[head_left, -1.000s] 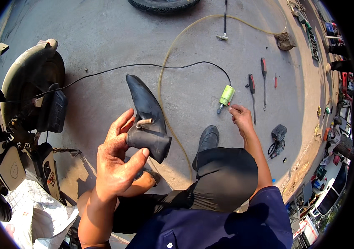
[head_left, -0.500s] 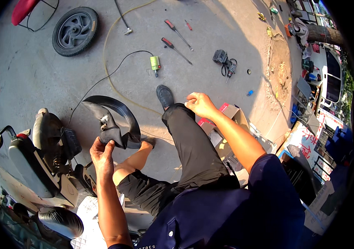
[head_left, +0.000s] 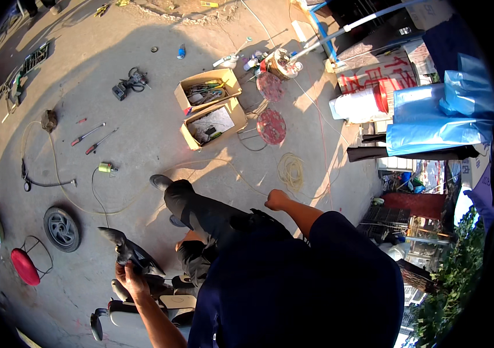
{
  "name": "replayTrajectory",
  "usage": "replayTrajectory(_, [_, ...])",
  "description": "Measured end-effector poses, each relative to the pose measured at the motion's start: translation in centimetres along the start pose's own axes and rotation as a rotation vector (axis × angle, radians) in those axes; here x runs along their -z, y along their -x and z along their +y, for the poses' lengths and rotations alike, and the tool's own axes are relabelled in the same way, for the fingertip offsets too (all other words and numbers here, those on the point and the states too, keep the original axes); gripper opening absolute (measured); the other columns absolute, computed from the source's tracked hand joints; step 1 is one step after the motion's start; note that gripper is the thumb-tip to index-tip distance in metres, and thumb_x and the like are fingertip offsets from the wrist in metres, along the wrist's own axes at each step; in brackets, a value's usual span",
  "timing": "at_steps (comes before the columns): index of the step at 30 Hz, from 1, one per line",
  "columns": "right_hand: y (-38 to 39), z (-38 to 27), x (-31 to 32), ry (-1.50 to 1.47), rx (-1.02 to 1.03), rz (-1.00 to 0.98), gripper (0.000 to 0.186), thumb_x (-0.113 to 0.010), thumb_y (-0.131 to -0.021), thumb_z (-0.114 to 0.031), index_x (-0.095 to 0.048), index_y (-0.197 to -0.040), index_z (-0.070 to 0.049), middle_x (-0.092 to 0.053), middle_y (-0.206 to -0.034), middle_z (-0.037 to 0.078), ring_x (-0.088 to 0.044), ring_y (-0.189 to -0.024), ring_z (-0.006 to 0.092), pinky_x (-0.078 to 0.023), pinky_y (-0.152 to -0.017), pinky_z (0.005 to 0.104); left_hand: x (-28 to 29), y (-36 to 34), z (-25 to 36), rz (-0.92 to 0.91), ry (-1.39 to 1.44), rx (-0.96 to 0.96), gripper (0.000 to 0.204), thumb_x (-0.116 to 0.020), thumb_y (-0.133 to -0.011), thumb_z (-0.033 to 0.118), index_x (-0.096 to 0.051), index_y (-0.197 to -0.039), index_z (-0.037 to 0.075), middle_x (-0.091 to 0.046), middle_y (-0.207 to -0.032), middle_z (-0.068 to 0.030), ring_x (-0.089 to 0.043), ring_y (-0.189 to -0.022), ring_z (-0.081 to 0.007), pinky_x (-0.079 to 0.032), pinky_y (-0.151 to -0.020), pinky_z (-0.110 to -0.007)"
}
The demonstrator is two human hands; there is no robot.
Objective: The person uses a rotary tool to grind the inner surface of a motorcycle inner tube, then applies a liquid from a small bottle and places a patch over the treated area. The person handles the inner tube, rotary tool, bottle, and patch during the repair.
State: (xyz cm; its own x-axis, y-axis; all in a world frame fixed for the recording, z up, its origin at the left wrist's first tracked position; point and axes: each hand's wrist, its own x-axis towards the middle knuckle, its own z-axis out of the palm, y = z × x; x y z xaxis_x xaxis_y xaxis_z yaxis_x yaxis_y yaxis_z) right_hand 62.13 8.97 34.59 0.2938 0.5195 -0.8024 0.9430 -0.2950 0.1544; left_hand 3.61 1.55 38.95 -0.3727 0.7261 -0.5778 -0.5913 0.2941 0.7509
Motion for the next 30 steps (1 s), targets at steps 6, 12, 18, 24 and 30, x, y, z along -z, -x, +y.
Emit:
replayTrajectory(6, [7.6,3.8,-3.0,-0.288,0.03,-0.023,0.03,-0.069,-0.07,-0.031,-0.074,-0.079,-0.003,-0.07,-0.086,0.022,-0.068,-0.085,0.0387,-0.054,-0.079,0.0459,-4.2,-0.4,0.0,-0.179,-0.138,0.148,0.021,-0.066,-0.084,0.006,-0.067,-0.105,0.002,-0.069,-0.095,-0.0042,-0.063,-0.083,-0.0146,-0.051,-0.078,-0.03])
replayTrajectory(12, [7.4,5.0,1.7,-0.602,0.192,0.227,0.033,-0.07,-0.077,-0.028,-0.072,-0.092,0.001,-0.071,-0.088,0.021,-0.069,-0.086,0.0363,-0.054,-0.079,0.0428,-11.5,0.4,-3.7,-0.217,-0.175,0.152,0.02,-0.068,-0.085,0.01,-0.067,-0.102,0.001,-0.069,-0.09,-0.0052,-0.063,-0.075,-0.0154,-0.052,-0.073,-0.03])
replayTrajectory(18, [5.3,14.8,4.1,-0.742,0.225,0.264,0.037,-0.072,-0.079,-0.028,-0.07,-0.101,0.002,-0.072,-0.093,0.02,-0.071,-0.088,0.0317,-0.055,-0.08,0.0392,-15.9,3.4,-6.8,-0.188,-0.243,0.027,0.022,-0.067,-0.085,0.013,-0.065,-0.103,0.001,-0.067,-0.085,-0.0051,-0.062,-0.075,-0.015,-0.051,-0.072,-0.029])
replayTrajectory(24, [2.1,29.8,-1.5,-0.561,0.008,0.288,0.031,-0.07,-0.079,-0.034,-0.075,-0.089,-0.004,-0.072,-0.095,0.016,-0.07,-0.087,0.0323,-0.055,-0.08,0.0389,-16.7,8.4,-5.3,0.042,-0.221,-0.088,0.017,-0.065,-0.086,0.012,-0.065,-0.103,0.008,-0.066,-0.088,-0.0008,-0.059,-0.081,-0.0123,-0.046,-0.077,-0.029])
replayTrajectory(30, [-0.6,31.8,-3.9,-0.008,0.261,0.105,0.028,-0.06,-0.085,-0.034,-0.075,-0.083,-0.01,-0.072,-0.094,0.014,-0.065,-0.096,0.0363,-0.052,-0.086,0.0456,-19.2,6.8,3.6,0.163,-0.181,-0.43,0.016,-0.064,-0.092,0.013,-0.066,-0.107,0.007,-0.069,-0.099,-0.0048,-0.062,-0.085,-0.0135,-0.048,-0.076,-0.027])
